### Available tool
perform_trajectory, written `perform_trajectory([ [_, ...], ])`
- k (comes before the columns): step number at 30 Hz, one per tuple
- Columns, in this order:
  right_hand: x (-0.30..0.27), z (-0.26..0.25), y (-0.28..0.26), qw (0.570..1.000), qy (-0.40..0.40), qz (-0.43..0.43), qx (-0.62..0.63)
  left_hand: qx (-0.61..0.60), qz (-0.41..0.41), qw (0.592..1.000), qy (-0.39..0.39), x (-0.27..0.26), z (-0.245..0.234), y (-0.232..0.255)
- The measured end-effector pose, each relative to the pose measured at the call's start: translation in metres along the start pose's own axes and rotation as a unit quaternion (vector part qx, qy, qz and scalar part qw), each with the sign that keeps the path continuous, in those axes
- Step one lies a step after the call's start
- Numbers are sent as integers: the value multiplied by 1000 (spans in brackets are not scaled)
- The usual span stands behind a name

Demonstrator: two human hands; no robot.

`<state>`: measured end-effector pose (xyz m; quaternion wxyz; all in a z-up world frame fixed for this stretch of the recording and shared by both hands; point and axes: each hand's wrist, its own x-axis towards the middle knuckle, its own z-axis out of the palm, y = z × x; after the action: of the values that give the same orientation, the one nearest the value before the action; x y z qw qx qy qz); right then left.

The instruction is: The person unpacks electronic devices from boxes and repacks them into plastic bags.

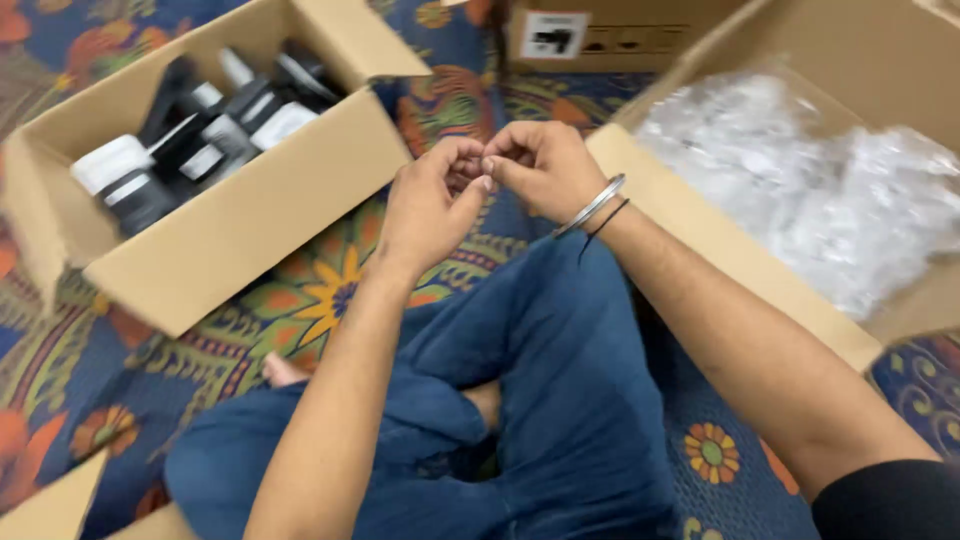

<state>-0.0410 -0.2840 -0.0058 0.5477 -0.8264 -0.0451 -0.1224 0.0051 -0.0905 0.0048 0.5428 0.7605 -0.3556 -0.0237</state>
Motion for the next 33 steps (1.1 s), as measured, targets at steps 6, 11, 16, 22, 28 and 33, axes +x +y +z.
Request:
perform_trajectory([
  [6, -95, -156, 67, 953, 250, 98, -142, -23, 80, 985, -153, 76, 183, 15],
  [11, -132, -194, 116, 861, 343, 152, -343, 66, 139, 976, -154, 83, 269, -10],
  [16, -132, -209, 137, 801, 272, 227, -484, 120, 167, 974, -98, 84, 288, -30],
  [22, -132, -232, 183, 821, 305, 123, -466, 33, 74, 996, -29, 95, 273, -72],
  [28, -97, -203, 113, 923, 362, 26, -131, -358, -58, 930, 60, 114, 206, -107],
  [33, -58, -131, 115, 973, 137, 18, 182, -400, -149, 904, 28, 100, 82, -99],
])
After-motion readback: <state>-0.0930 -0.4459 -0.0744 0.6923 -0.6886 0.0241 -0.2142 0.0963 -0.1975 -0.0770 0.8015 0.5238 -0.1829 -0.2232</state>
